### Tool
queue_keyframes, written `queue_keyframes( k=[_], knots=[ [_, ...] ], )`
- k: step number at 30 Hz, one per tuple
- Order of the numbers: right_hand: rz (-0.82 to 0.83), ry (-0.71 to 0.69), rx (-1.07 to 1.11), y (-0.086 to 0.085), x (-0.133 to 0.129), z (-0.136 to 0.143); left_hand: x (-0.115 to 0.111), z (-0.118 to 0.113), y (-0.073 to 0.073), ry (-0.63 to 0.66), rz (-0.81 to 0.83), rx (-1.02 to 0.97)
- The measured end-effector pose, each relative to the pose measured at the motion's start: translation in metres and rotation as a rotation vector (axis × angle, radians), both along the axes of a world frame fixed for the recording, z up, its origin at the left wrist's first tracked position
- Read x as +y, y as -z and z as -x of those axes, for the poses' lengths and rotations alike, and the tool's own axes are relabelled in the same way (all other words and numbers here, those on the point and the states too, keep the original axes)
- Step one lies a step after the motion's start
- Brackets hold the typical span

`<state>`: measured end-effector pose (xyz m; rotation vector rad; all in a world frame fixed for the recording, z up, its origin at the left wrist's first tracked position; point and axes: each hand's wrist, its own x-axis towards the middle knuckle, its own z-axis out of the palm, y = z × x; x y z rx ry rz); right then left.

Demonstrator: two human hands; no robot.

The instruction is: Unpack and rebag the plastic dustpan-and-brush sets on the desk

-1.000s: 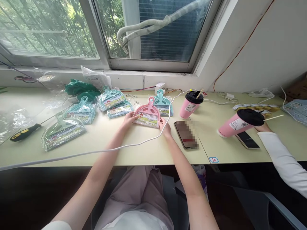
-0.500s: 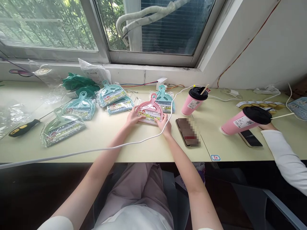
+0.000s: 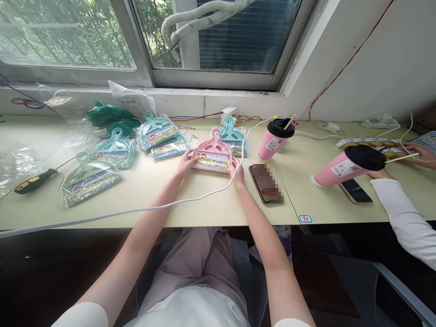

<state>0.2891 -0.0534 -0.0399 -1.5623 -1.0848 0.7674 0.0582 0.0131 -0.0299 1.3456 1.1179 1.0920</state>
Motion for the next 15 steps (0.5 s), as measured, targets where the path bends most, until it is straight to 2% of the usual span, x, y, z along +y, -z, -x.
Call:
queue_keyframes(
  k=[4, 8, 13, 15],
  knots=[
    [-0.051, -0.043, 0.077, -0.006, -0.003, -0.002, -0.005, 0.005, -0.010, 0.098, 0.018, -0.116],
    [-0.150, -0.106, 0.144, -0.021, -0.014, 0.003, -0.008, 0.004, -0.017, 0.175, -0.163, -0.149],
    [-0.313, -0.221, 0.129, -0.037, -0.026, 0.016, -0.027, -0.010, -0.020, 0.068, -0.454, 0.021],
    [-0.267, -0.206, 0.048, -0.038, -0.029, 0.019, -0.037, -0.014, -0.022, 0.016, -0.520, 0.104]
  ],
)
